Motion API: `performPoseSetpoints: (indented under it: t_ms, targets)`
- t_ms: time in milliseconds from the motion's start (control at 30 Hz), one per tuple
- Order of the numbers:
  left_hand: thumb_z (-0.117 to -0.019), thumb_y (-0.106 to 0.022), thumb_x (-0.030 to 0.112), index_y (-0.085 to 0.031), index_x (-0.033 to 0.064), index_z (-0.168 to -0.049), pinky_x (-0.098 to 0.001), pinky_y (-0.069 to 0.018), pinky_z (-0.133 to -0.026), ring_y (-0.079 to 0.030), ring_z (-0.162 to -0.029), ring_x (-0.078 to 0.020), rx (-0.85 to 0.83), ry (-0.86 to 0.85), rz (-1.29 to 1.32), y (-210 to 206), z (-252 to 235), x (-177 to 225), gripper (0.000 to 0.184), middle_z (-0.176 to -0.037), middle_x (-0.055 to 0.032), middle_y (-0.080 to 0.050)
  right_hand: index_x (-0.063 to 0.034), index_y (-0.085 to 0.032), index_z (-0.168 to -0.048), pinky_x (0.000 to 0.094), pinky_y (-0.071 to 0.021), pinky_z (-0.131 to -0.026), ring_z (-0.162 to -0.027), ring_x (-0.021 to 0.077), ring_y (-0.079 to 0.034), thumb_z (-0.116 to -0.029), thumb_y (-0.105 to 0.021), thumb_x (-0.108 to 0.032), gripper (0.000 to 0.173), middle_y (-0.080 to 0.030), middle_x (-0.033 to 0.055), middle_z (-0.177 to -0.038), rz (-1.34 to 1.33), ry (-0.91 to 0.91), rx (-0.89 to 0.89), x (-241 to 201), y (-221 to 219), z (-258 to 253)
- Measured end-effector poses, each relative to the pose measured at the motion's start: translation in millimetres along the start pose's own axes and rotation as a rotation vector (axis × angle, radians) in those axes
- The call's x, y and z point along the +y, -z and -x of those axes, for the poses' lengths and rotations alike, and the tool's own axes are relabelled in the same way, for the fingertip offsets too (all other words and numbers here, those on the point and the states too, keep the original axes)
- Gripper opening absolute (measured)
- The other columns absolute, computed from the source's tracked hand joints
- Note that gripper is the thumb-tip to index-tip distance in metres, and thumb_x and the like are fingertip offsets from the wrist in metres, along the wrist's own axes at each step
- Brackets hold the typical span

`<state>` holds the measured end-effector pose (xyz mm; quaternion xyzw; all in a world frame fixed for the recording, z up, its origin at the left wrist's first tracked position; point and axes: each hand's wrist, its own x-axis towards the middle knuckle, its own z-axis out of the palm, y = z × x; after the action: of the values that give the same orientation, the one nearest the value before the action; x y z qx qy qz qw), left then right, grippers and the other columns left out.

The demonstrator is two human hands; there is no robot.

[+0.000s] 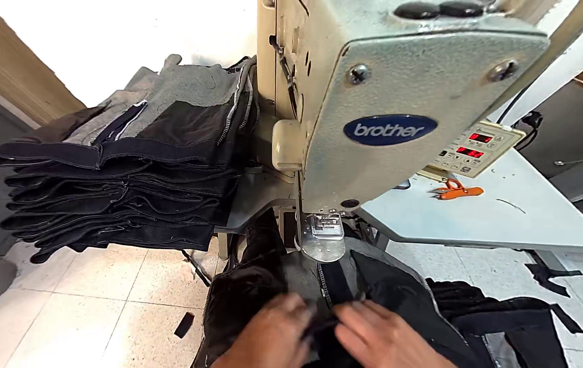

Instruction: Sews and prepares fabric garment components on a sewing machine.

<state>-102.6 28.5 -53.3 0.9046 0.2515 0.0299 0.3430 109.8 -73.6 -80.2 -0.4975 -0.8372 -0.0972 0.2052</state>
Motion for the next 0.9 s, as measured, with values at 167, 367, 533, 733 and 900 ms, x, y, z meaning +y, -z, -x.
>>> performPoseSetpoints:
  t_ms: [167,367,533,733,900]
  targets:
    - [-0.0973,-0.064,0.023,-0.076,0.0106,-0.099,-0.0334,-0.0601,-0.084,-0.073,-0.092,-0.0117,0.619,-0.058,-0.169,94.1,39.7,-12.8,0.017,-0.095,-0.0032,-0.076,-0.0101,-0.055,-0.101,0.0264,-0.0509,-0.054,-0.07,0.0188,-0.062,-0.1011,-0.053,-0.017,0.008,-0.062,0.0129,-0.097,-0.228,-0.018,0.182,28.5,42.5,-49.3]
    - [-0.1003,-0.056,0.043,-0.068,0.0142,-0.08,-0.032,-0.0444,-0.043,-0.056,-0.05,-0.0116,0.492,-0.098,-0.446,156.9,14.2,21.3,0.037,-0.059,0.0024,-0.056,0.0014,-0.058,-0.091,0.0261,-0.052,-0.074,-0.082,0.0207,-0.064,-0.0949,-0.07,-0.02,0.025,-0.063,0.0196,-0.084,-0.717,-0.286,0.108,-2.4,81.1,-62.3]
    - [-0.107,-0.049,0.044,-0.071,0.0033,-0.111,-0.0622,-0.0513,-0.086,-0.068,-0.098,-0.0401,-0.215,0.337,-0.292,128.2,-72.1,-3.0,0.046,-0.096,-0.0199,-0.07,0.0037,-0.062,-0.097,0.0304,-0.0523,-0.068,-0.074,0.0165,-0.064,-0.0855,-0.08,-0.02,0.032,-0.066,0.0158,-0.082,-0.866,-0.44,-0.13,38.4,32.2,-28.2]
    - [-0.1045,-0.057,0.038,-0.072,0.0041,-0.105,-0.0604,-0.0502,-0.087,-0.066,-0.102,-0.0369,-0.091,0.326,-0.119,131.9,-111.0,1.3,0.037,-0.1,-0.0183,-0.07,-0.0116,-0.063,-0.112,0.0217,-0.0581,-0.085,-0.094,-0.0022,-0.068,-0.0847,-0.076,-0.02,0.031,-0.073,-0.0103,-0.101,-1.07,-0.797,0.121,61.0,29.1,-22.4]
    - [-0.0891,-0.068,0.039,-0.073,0.0065,-0.093,-0.0571,-0.0545,-0.058,-0.07,-0.07,-0.0337,0.62,-0.135,-0.309,83.6,-201.4,-88.0,0.033,-0.077,-0.0143,-0.07,-0.0135,-0.069,-0.102,0.0252,-0.06,-0.071,-0.078,0.0053,-0.07,-0.0803,-0.071,-0.011,0.022,-0.074,-0.0039,-0.085,-1.168,-1.187,0.157,101.1,27.4,-63.0]
